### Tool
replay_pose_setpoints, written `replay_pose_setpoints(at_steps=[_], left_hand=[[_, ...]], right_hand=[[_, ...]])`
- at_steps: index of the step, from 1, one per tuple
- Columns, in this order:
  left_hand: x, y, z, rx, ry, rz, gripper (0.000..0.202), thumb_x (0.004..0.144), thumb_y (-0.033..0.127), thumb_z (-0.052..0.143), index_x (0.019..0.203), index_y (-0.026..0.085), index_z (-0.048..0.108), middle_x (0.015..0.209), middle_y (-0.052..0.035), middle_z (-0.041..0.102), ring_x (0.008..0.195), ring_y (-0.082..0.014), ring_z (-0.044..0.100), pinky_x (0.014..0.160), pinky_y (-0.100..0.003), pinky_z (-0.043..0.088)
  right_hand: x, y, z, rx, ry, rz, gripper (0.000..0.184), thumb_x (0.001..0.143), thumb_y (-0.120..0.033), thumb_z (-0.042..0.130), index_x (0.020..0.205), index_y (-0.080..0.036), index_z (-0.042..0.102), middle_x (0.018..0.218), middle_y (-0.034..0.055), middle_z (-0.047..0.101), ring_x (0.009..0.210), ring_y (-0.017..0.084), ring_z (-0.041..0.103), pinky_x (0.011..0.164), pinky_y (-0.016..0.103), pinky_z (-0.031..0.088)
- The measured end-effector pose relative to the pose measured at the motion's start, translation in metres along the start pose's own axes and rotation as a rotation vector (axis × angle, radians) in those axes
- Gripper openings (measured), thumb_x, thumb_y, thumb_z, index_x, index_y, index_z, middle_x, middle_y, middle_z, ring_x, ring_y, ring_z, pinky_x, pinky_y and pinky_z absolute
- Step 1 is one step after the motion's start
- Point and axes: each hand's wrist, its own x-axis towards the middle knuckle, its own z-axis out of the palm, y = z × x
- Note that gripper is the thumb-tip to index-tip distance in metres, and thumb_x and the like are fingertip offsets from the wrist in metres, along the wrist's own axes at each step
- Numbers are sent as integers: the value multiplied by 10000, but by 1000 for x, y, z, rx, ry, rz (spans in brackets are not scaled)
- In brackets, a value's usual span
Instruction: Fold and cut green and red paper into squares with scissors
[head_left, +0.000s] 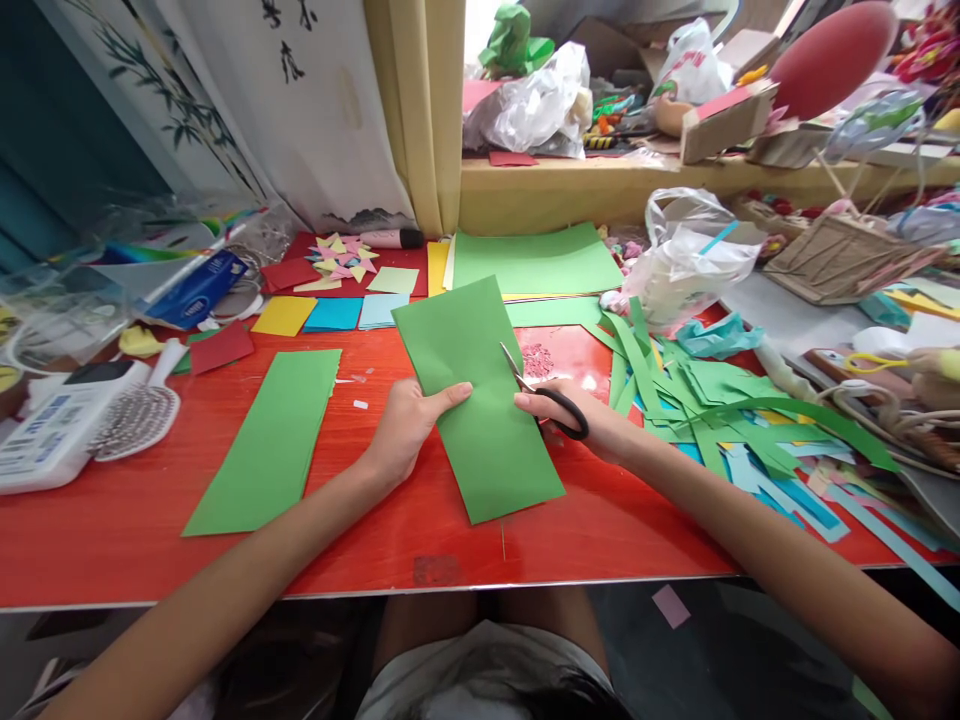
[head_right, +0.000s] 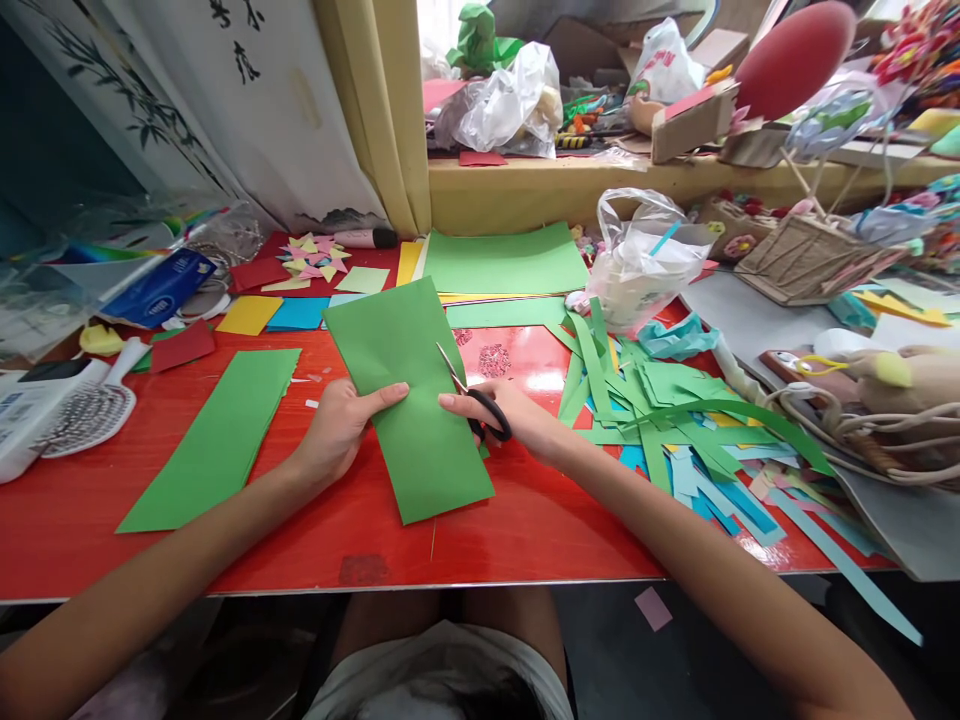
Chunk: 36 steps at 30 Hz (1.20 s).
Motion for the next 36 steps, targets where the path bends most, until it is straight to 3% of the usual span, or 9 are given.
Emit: replay_pose_setpoints(at_steps=[9,16,23,36], left_hand=[[-4,-1,4,14,27,8,439,680,334,736,1071,147,668,1061,-102,696,956,-272,657,822,-388,541],[-3,-5,1,6,-2,30,360,712,285,715,1041,143,676,1072,-98,692,971,-262,651,812,-367,543],[-4,-2,3,30,32,30,415,680,356,732,1034,145,681,1074,-104,691,956,-273,654,832,-392,531],[-3,-3,4,38,40,49,374,689,330,726,1011,143,685,1042,-90,702,934,-243,656,853,-362,513]], right_hand=[[0,2,5,62,-10,-5,405,750,-576,598,723,-175,545,575,-20,475,486,95,416,455,251,261],[-2,-1,8,69,19,-27,424,735,-573,622,633,-182,494,543,-25,451,467,87,374,439,250,231],[-5,-3,14,226,37,-31,363,707,-513,683,704,-170,563,743,30,611,645,136,556,568,254,419],[-6,-1,19,219,71,-49,385,705,-529,679,660,-177,531,675,20,571,589,127,528,503,250,396]])
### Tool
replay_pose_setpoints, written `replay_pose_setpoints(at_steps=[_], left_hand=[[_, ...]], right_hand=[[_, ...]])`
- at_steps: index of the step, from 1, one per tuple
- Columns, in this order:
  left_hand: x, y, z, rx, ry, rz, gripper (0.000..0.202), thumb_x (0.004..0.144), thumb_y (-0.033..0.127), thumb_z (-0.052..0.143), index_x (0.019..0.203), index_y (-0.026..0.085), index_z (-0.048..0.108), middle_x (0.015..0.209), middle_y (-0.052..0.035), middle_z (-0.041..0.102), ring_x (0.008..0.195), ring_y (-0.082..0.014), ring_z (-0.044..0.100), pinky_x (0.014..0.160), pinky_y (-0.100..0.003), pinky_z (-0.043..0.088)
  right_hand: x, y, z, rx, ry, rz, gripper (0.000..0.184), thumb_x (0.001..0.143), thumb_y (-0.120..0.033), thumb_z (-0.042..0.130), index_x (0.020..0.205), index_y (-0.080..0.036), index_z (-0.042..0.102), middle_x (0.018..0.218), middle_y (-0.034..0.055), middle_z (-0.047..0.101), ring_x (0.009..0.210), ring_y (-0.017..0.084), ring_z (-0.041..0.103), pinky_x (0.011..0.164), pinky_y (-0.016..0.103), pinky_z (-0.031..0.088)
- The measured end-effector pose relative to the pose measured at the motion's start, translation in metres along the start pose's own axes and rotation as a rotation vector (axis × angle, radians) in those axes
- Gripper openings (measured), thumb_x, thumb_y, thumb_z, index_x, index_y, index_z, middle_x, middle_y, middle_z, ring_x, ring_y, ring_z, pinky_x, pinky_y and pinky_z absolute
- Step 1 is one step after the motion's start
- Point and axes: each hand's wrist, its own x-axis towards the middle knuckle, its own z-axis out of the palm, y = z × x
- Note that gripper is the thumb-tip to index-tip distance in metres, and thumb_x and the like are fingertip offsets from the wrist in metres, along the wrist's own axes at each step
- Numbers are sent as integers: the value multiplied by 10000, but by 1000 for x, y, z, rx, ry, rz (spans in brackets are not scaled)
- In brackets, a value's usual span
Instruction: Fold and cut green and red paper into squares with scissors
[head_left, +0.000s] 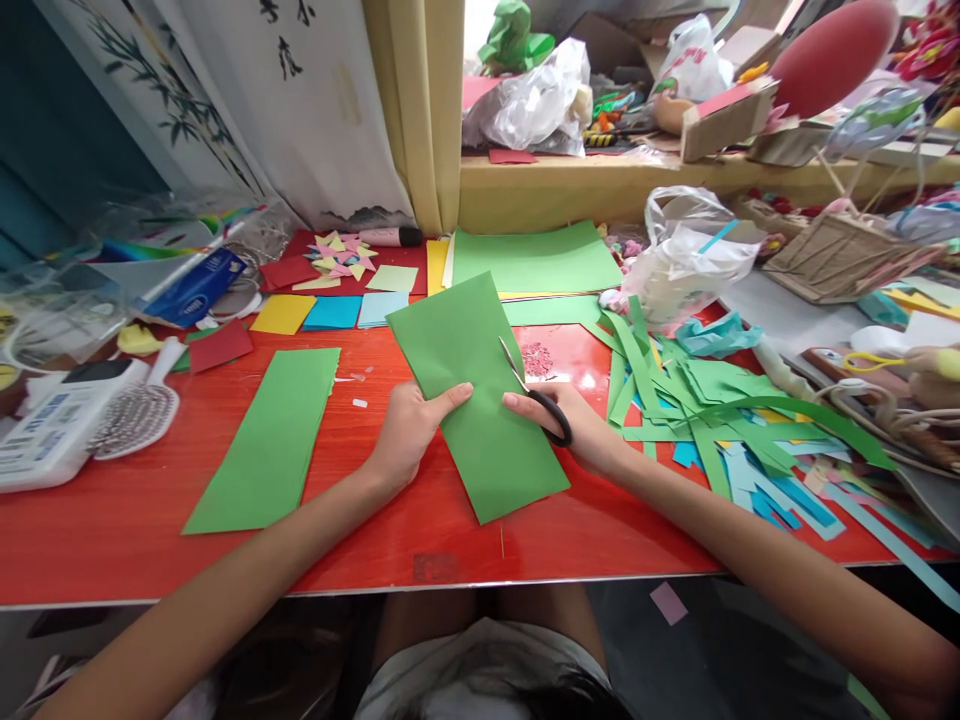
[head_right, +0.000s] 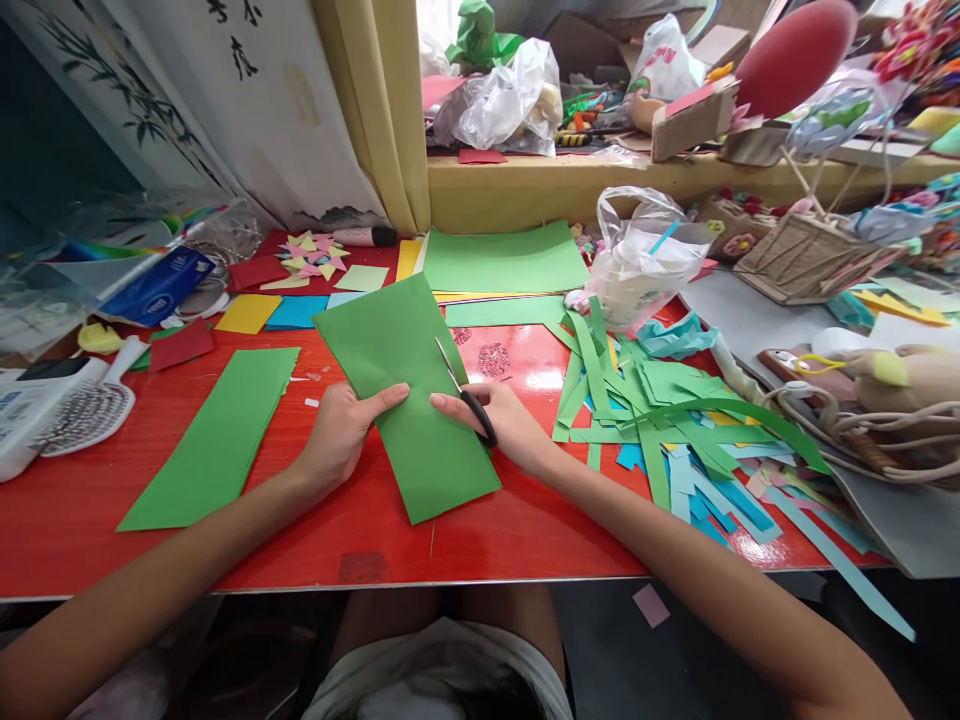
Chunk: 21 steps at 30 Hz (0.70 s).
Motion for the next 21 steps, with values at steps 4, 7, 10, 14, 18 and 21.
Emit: replay_pose_setpoints(at_steps=[4,7,10,14,18,21], left_hand=[[2,0,-2,2,-1,1,381,675,362,732,975,131,691,1042,-103,701,918,-256,657,815,-370,523],[3,-1,-3,3,-9,13,386,677,370,728,973,125,690,1042,-106,700,913,-259,657,798,-370,529],[3,-1,-3,12,-12,22,380,688,350,724,991,123,685,1031,-100,704,887,-241,664,797,-361,533],[3,-2,-3,29,-27,11,323,698,317,724,953,122,690,990,-91,716,843,-216,673,799,-342,537],[3,-1,-4,28,-31,11,295,705,309,721,930,121,691,977,-88,719,838,-212,676,790,-334,543],[3,0,-4,27,-38,10,307,705,304,721,953,125,687,984,-84,718,859,-218,675,789,-334,545]], right_hand=[[0,2,1,12,13,-19,397,685,-531,694,640,-181,513,651,14,551,572,123,515,489,252,387],[0,3,3,22,34,-7,408,670,-549,696,655,-176,533,636,13,545,542,115,495,452,243,358],[0,3,5,27,50,3,410,680,-552,687,693,-161,563,655,22,562,551,114,503,457,236,364],[1,3,6,44,50,-4,392,711,-529,673,700,-155,555,666,20,554,586,122,525,497,237,390],[2,7,5,7,71,-37,384,709,-508,684,661,-159,530,608,-8,499,523,91,458,447,220,325],[2,8,4,7,84,-35,380,708,-500,688,657,-155,538,606,-7,508,516,86,458,438,213,318]])
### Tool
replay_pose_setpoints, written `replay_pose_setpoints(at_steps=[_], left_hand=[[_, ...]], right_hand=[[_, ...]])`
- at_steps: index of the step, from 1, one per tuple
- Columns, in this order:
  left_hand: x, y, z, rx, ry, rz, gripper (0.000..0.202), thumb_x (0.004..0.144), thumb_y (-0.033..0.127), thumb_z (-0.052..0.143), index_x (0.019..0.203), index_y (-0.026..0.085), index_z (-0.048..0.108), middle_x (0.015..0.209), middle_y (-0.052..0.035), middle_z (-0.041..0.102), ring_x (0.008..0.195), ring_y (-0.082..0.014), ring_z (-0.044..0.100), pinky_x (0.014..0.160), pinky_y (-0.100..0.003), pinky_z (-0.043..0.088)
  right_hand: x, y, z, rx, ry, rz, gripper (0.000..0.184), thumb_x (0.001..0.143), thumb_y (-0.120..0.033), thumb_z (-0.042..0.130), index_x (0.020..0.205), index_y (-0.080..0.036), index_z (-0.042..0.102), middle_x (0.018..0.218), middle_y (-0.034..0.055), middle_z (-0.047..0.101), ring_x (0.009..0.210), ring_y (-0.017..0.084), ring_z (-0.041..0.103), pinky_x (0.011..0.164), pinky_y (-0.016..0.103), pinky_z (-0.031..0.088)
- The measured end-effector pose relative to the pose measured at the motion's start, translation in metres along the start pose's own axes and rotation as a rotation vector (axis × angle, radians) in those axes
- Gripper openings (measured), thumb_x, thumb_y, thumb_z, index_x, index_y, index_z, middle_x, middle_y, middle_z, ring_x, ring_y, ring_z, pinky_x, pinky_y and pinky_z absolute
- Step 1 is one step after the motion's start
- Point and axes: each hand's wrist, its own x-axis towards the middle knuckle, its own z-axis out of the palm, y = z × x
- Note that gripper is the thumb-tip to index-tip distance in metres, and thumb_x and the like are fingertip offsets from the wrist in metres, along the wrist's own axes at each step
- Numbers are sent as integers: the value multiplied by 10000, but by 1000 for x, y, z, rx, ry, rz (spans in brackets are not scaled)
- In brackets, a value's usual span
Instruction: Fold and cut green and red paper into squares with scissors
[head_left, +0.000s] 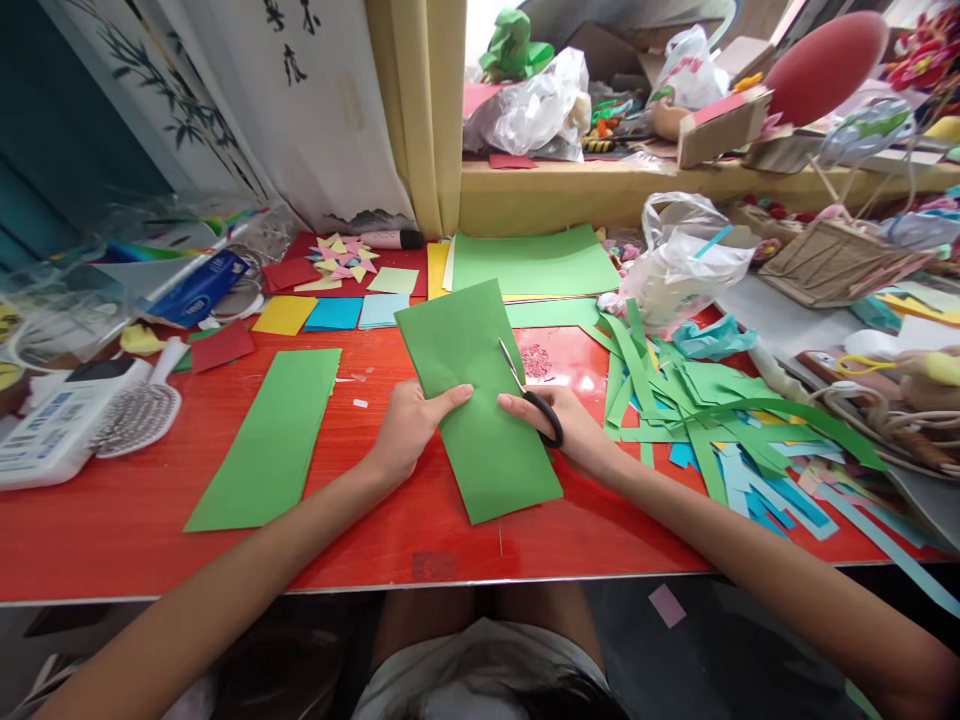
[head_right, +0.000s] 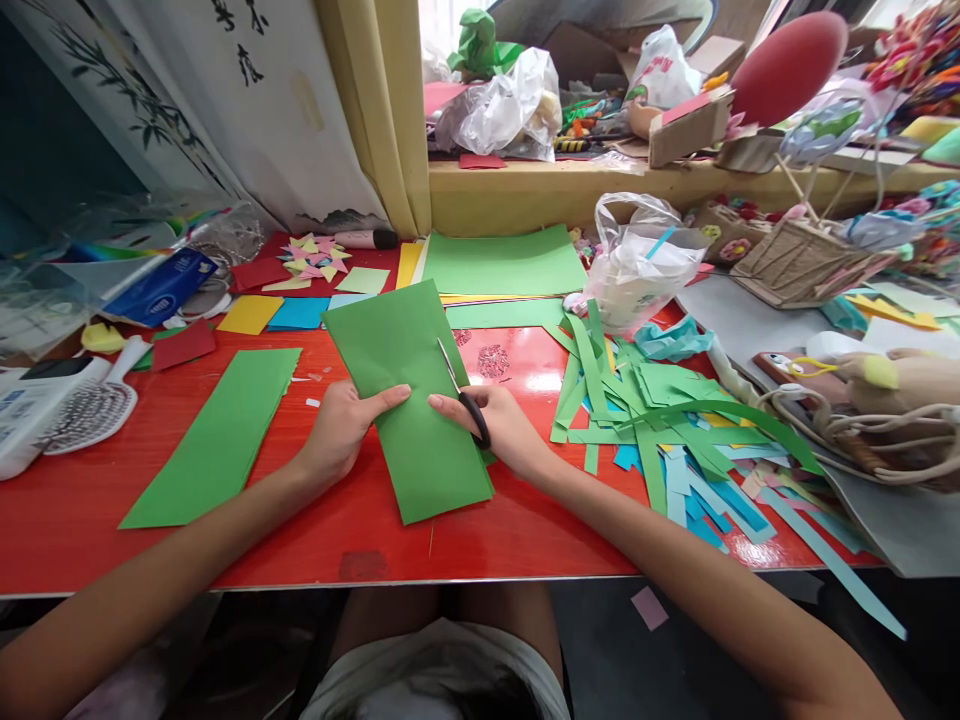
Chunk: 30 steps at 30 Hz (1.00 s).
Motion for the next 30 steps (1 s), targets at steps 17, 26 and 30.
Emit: replay_pose_setpoints(at_steps=[17,26,30], left_hand=[[1,-3,0,19,-38,-52,335,690,308,733,971,134,682,1026,-88,709,892,-229,672,803,-342,542],[0,-2,1,28,-53,-81,353,676,319,744,967,129,681,1020,-94,710,902,-231,669,800,-335,542],[0,-3,1,20,-52,-91,366,668,317,750,973,129,678,1024,-96,708,903,-229,667,803,-334,540]], right_hand=[[-1,-2,1,51,12,20,404,688,-536,683,700,-148,569,662,28,569,569,119,520,482,236,395],[-1,-1,1,50,23,-10,396,688,-533,686,668,-159,558,620,4,526,542,105,481,477,237,375],[-1,0,1,29,53,-49,430,646,-566,702,645,-165,546,557,-10,487,511,104,447,463,241,375]])
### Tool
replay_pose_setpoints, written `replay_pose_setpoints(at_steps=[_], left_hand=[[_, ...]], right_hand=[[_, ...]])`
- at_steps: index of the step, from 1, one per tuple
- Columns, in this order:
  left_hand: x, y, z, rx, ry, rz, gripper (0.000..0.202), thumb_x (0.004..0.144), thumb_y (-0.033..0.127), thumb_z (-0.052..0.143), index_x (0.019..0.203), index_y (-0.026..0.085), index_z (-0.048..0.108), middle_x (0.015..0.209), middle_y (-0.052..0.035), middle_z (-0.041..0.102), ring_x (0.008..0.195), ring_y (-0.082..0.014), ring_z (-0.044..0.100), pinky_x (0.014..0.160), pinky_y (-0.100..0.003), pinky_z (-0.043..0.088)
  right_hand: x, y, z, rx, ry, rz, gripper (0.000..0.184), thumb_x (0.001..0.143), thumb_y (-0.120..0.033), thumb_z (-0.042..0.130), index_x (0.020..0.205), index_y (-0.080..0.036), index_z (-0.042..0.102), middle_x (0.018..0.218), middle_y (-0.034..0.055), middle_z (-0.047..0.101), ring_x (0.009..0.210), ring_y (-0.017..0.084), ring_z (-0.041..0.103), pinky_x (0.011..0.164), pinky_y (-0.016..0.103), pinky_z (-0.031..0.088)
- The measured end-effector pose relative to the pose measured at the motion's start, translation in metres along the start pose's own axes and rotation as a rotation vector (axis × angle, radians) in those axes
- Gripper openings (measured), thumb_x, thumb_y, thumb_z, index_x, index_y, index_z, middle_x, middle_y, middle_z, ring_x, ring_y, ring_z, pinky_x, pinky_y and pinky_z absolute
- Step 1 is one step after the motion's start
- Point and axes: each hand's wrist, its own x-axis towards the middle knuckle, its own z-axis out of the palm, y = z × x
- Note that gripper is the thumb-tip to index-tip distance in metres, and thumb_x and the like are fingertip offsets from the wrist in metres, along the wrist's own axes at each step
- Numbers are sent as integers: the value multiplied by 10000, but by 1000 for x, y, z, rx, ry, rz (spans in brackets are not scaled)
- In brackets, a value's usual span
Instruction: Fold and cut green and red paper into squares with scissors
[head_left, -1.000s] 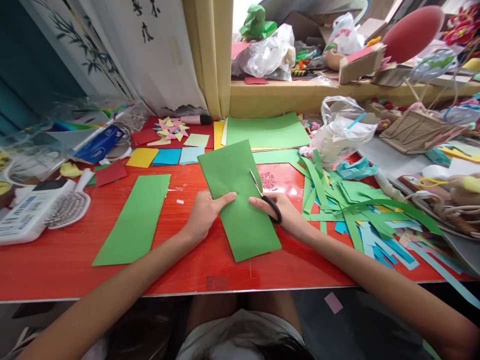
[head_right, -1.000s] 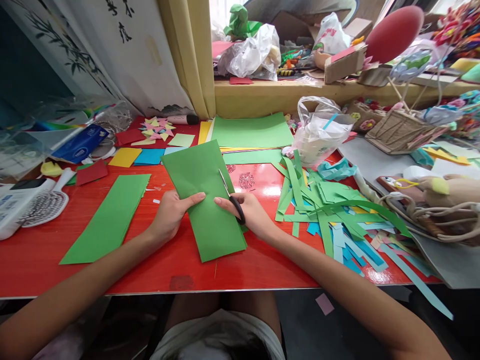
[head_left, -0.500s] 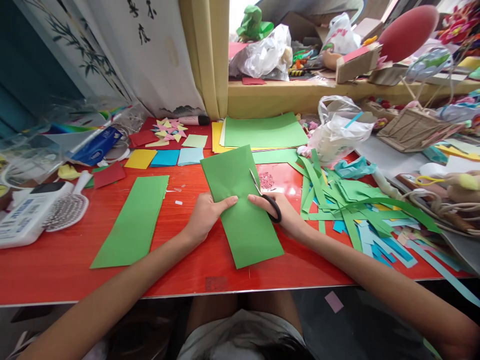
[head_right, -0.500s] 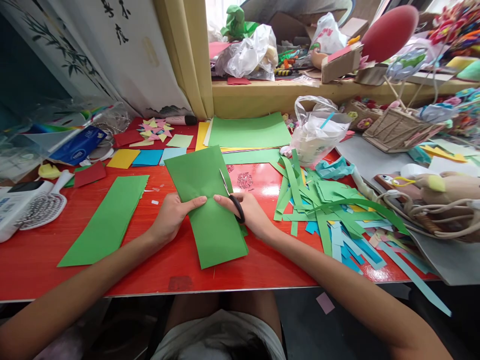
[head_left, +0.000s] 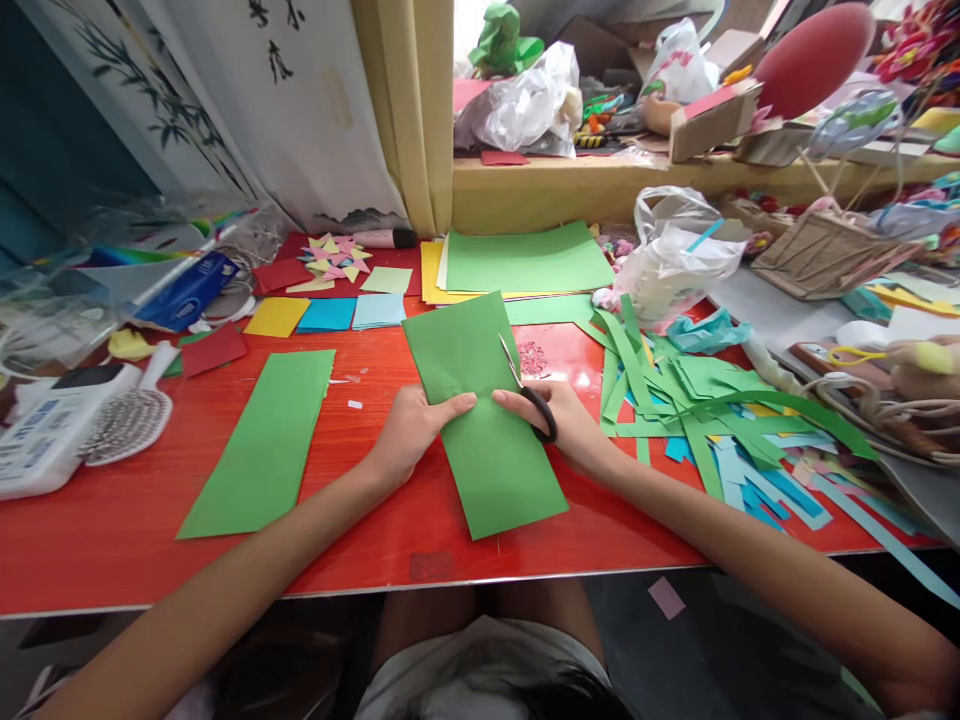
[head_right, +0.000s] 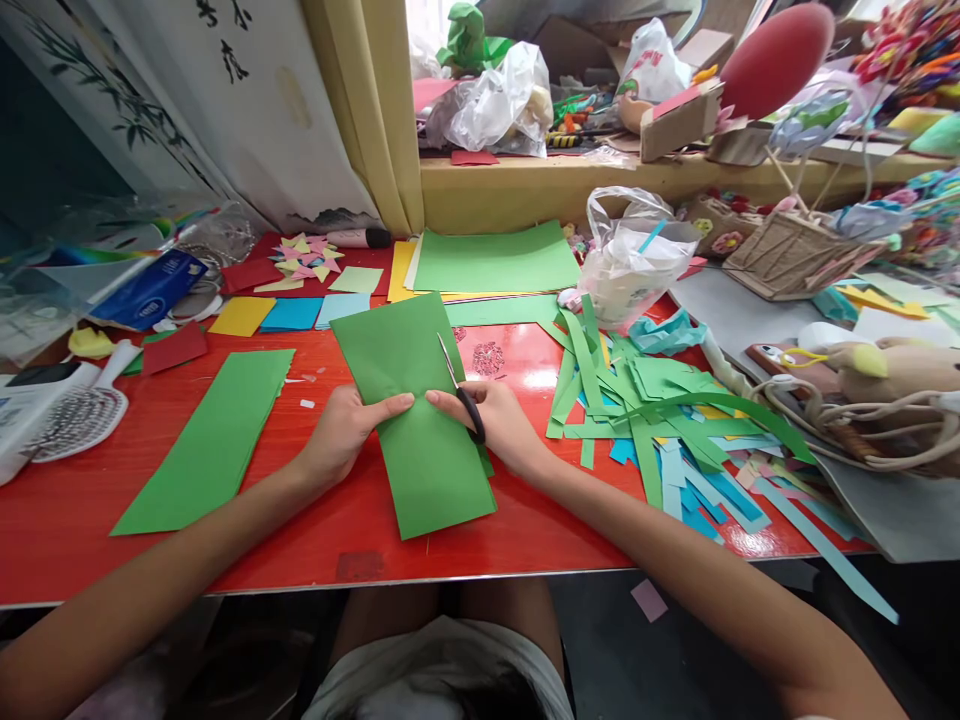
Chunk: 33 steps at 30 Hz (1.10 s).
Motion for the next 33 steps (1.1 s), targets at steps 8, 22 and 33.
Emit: replay_pose_setpoints(at_steps=[8,22,33], left_hand=[[-2,-1,1,28,-28,-35,416,647,374,754,977,134,677,1023,-104,707,900,-262,670,803,-381,544],[-4,-3,1,27,-102,-56,368,683,322,739,997,142,675,1034,-98,705,884,-249,675,784,-365,551],[-6,-3,3,47,-153,-119,392,678,368,734,989,138,672,1034,-109,704,913,-269,671,806,-383,540]], right_hand=[[2,3,-4,-70,-1,-36,418,696,-560,664,675,-160,544,625,-3,516,530,95,453,465,234,345],[2,-1,-4,-118,29,-94,461,717,-554,649,591,-186,401,557,-52,349,485,70,335,434,226,255],[3,-4,-3,-81,77,-76,460,702,-567,650,599,-184,418,547,-50,380,474,70,349,428,221,280]])
